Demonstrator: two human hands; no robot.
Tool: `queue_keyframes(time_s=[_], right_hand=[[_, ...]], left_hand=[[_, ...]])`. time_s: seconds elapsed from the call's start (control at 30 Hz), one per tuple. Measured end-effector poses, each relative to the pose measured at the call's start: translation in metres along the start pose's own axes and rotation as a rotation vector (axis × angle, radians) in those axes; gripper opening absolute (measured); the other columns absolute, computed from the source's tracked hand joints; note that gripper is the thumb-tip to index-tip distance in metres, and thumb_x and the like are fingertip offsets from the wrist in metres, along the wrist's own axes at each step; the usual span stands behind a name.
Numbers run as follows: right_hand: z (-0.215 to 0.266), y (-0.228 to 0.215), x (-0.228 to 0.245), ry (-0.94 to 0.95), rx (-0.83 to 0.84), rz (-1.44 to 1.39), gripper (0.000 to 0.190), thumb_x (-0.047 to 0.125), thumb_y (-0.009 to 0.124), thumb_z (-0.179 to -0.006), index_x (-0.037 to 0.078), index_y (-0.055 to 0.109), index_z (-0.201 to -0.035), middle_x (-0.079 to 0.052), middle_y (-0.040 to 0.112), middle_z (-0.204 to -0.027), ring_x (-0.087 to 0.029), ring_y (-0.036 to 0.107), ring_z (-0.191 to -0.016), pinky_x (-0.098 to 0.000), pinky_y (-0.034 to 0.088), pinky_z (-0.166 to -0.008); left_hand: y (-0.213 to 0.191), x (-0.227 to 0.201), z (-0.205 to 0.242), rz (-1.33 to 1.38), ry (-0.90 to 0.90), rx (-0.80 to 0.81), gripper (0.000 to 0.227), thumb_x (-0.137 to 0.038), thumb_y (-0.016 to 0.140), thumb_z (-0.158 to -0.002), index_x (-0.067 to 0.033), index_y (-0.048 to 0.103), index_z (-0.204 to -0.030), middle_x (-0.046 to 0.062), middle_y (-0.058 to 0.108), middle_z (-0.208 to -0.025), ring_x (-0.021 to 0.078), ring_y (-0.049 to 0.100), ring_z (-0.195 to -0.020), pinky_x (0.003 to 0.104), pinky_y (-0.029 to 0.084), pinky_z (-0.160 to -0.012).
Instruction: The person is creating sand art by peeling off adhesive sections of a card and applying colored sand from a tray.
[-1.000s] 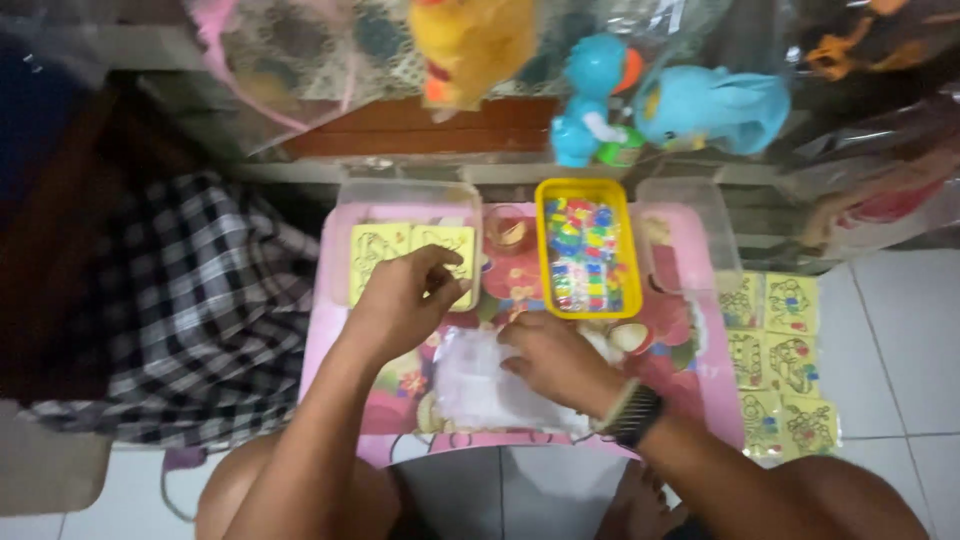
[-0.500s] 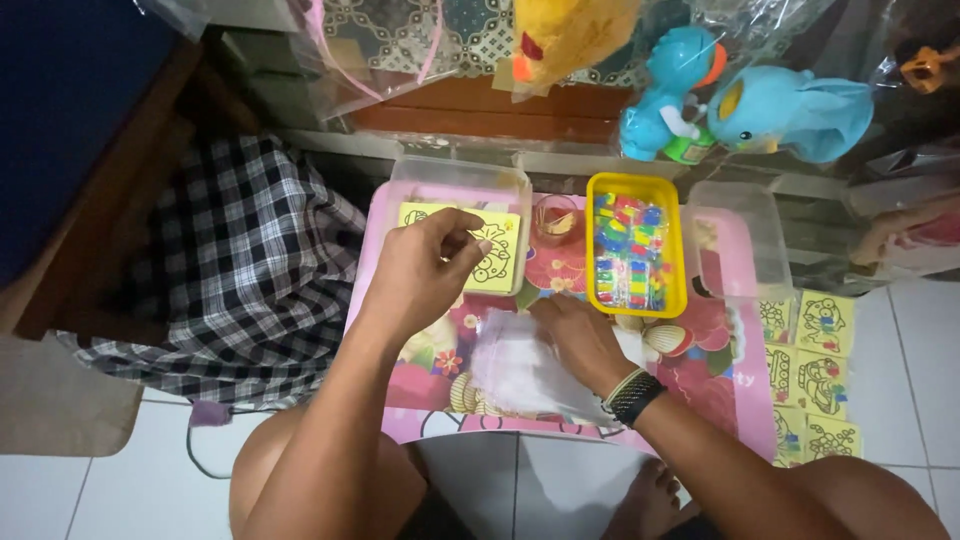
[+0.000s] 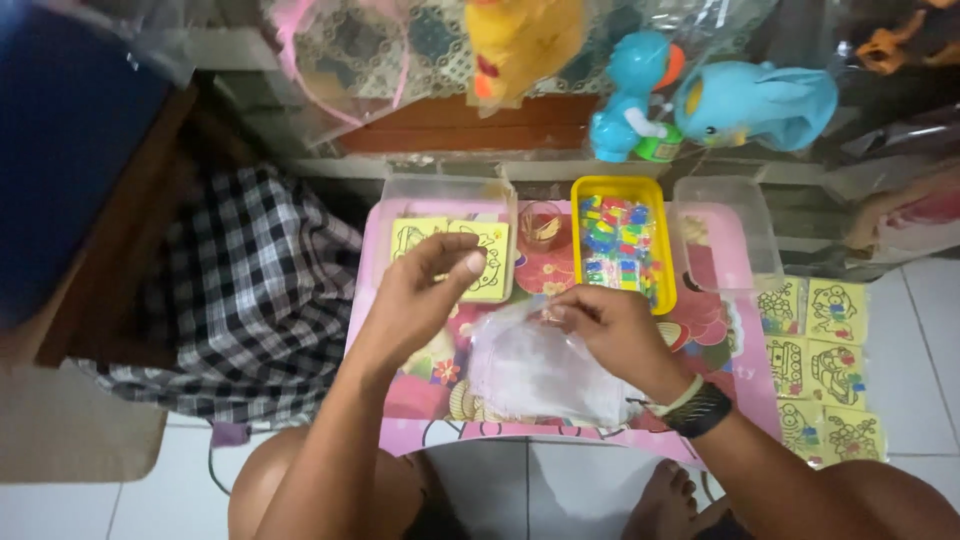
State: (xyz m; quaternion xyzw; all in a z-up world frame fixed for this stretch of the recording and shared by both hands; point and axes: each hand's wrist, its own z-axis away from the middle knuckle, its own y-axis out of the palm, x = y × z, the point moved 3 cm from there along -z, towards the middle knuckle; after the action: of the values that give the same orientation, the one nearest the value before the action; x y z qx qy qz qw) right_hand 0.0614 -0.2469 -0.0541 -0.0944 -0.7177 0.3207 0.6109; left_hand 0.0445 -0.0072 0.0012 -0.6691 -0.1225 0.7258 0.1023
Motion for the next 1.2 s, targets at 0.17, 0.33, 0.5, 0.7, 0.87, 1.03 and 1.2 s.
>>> queue_keyframes(time_s=[0.17, 0.33, 0.5, 0.7, 0.87, 1.03, 1.2], right_hand=[[0.008, -0.025, -0.002, 0.261, -0.054, -0.678, 0.014, 0.000, 0.066, -0.096, -0.007, 0.076, -0.103, -0.013, 0.073, -0.075, -0.017, 0.072, -0.067, -0.0308, 0.063, -0.067], [0.014, -0.037, 0.000, 0.241, -0.035, -0.790, 0.015, 0.002, 0.066, -0.096, -0.010, 0.075, -0.100, -0.014, 0.072, -0.078, -0.018, 0.067, -0.068, -0.0310, 0.059, -0.065], [0.018, -0.048, 0.006, 0.216, 0.007, -0.840, 0.018, -0.001, 0.066, -0.093, -0.008, 0.073, -0.108, -0.013, 0.072, -0.088, -0.016, 0.061, -0.075, -0.0298, 0.053, -0.072], [0.019, -0.059, 0.008, 0.153, 0.032, -0.862, 0.034, -0.007, 0.069, -0.085, -0.002, 0.068, -0.118, -0.015, 0.075, -0.112, -0.020, 0.070, -0.099, -0.0324, 0.059, -0.086], [0.021, -0.064, 0.008, 0.065, 0.031, -0.765, 0.039, -0.007, 0.074, -0.084, -0.001, 0.069, -0.122, -0.011, 0.076, -0.105, -0.014, 0.067, -0.091, -0.0267, 0.058, -0.083], [0.021, -0.063, 0.001, 0.070, -0.087, -0.589, 0.011, -0.005, 0.074, -0.086, -0.003, 0.077, -0.096, -0.005, 0.075, -0.083, -0.009, 0.065, -0.070, -0.0224, 0.057, -0.067], [0.023, -0.060, 0.002, 0.098, -0.046, -0.580, 0.006, -0.002, 0.075, -0.086, -0.003, 0.077, -0.092, -0.006, 0.073, -0.077, -0.009, 0.061, -0.065, -0.0217, 0.051, -0.061]], left_hand=[[0.045, 0.001, 0.018, 0.396, -0.075, 0.245, 0.089, -0.005, 0.082, -0.078, 0.0042, 0.036, -0.154, 0.038, 0.055, -0.140, 0.0488, 0.057, -0.128, 0.053, 0.053, -0.101], [0.080, 0.001, 0.025, 0.559, -0.209, 0.163, 0.039, -0.001, 0.072, -0.087, 0.0064, 0.062, -0.124, 0.021, 0.077, -0.105, 0.0264, 0.076, -0.096, 0.036, 0.065, -0.080], [0.086, -0.003, 0.026, 0.555, -0.261, 0.151, 0.020, 0.006, 0.064, -0.091, 0.0109, 0.074, -0.108, 0.022, 0.079, -0.096, 0.0316, 0.080, -0.092, 0.037, 0.065, -0.074], [0.092, 0.000, 0.026, 0.493, -0.327, 0.146, 0.018, 0.001, 0.072, -0.088, 0.0103, 0.076, -0.103, 0.023, 0.081, -0.094, 0.0305, 0.080, -0.086, 0.035, 0.064, -0.071], [0.095, 0.001, 0.028, 0.345, -0.226, 0.154, 0.010, 0.001, 0.077, -0.086, 0.0108, 0.078, -0.088, 0.016, 0.075, -0.073, 0.0206, 0.077, -0.072, 0.028, 0.061, -0.061], [0.102, 0.001, 0.032, 0.354, -0.213, 0.268, 0.019, 0.002, 0.071, -0.088, 0.0060, 0.076, -0.106, 0.016, 0.080, -0.097, 0.0222, 0.079, -0.089, 0.029, 0.062, -0.068], [0.107, -0.006, 0.036, 0.357, -0.264, 0.322, 0.025, -0.009, 0.062, -0.094, 0.0080, 0.077, -0.105, 0.017, 0.081, -0.100, 0.0257, 0.081, -0.096, 0.033, 0.066, -0.075]])
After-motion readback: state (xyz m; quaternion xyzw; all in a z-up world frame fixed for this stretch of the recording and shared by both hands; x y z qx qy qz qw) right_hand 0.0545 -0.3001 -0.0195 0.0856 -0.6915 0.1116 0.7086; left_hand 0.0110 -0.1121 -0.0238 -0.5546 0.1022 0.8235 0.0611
